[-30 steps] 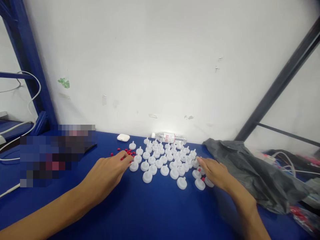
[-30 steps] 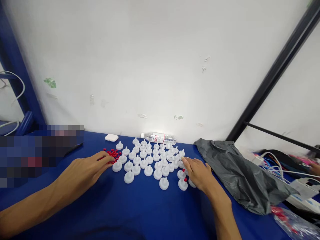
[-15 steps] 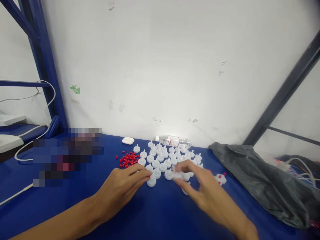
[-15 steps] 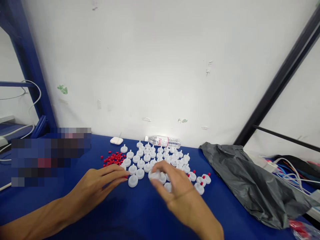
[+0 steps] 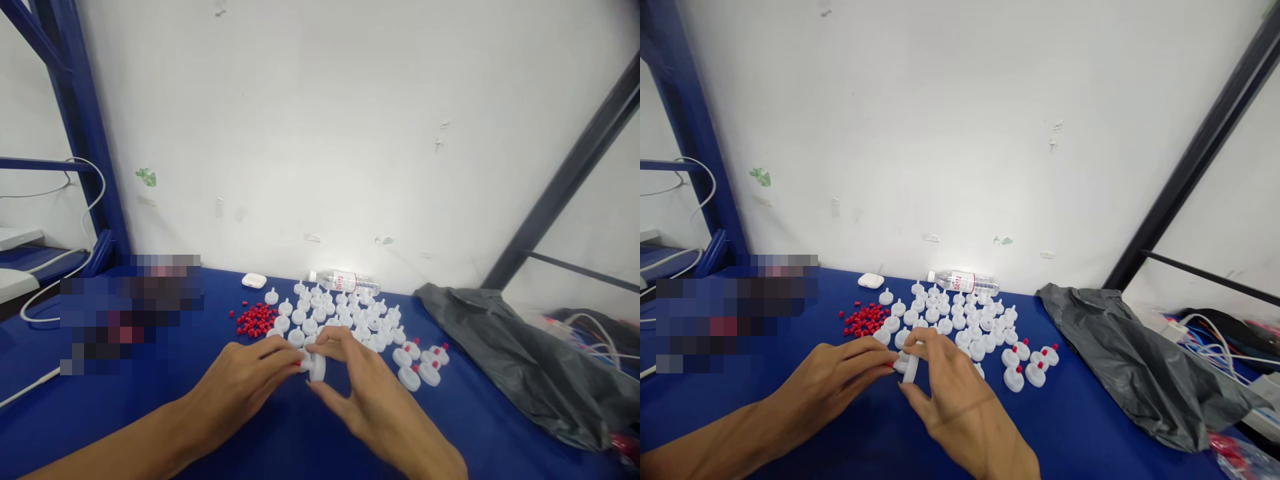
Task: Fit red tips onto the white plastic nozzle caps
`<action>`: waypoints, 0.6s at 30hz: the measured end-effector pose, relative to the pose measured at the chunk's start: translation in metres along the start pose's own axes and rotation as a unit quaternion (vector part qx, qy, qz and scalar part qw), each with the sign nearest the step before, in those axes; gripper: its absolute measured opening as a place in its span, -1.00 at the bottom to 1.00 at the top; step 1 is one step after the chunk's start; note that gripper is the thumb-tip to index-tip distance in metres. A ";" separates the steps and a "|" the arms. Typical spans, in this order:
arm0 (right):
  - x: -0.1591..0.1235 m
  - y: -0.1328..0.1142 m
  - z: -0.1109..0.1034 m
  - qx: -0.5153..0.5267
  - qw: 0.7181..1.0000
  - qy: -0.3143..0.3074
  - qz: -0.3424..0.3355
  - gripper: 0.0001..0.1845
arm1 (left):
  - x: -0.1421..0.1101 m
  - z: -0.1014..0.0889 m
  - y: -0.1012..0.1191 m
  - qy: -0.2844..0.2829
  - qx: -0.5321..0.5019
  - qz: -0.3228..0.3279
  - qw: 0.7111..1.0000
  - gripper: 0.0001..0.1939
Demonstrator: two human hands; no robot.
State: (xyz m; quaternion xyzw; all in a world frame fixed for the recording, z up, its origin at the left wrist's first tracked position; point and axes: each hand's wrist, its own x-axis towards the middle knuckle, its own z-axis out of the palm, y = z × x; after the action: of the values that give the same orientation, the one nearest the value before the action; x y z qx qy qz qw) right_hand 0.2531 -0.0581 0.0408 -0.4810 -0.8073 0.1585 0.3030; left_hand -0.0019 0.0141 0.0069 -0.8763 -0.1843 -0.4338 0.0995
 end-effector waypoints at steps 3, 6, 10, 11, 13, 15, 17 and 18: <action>-0.001 0.003 0.007 -0.027 0.997 0.041 -0.060 -0.45 | -0.003 0.003 -0.005 -0.018 0.002 -0.018 1.000 -0.65; 0.000 -0.002 0.013 -0.060 0.987 0.081 -0.127 -0.49 | -0.005 0.003 -0.008 -0.033 -0.012 -0.018 0.999 -0.67; 0.003 -0.008 0.016 -0.082 0.978 0.093 -0.167 -0.42 | -0.007 0.000 -0.006 -0.042 -0.050 -0.016 0.998 -0.62; 0.003 -0.009 0.016 -0.080 0.977 0.092 -0.172 -0.39 | -0.007 -0.001 -0.004 -0.044 -0.060 -0.019 0.997 -0.61; 0.004 -0.010 0.016 -0.074 0.978 0.085 -0.177 -0.35 | -0.007 -0.002 -0.003 -0.047 -0.076 -0.027 0.996 -0.61; 0.005 -0.012 0.015 -0.066 0.981 0.061 -0.171 -0.36 | -0.006 -0.003 -0.002 -0.052 -0.084 -0.035 0.995 -0.64; 0.005 -0.014 0.012 -0.060 0.986 0.037 -0.148 -0.47 | -0.004 -0.004 -0.003 -0.058 -0.086 -0.040 0.994 -0.67; 0.005 -0.016 0.010 -0.057 0.989 0.026 -0.134 -0.57 | -0.003 -0.005 -0.005 -0.066 -0.088 -0.042 0.993 -0.69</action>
State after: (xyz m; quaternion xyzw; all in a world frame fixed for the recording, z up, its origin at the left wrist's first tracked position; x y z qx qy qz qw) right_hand 0.2341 -0.0605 0.0434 -0.3890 -0.8640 0.0575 0.3145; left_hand -0.0094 0.0161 0.0075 -0.8999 -0.1878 -0.3935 -0.0085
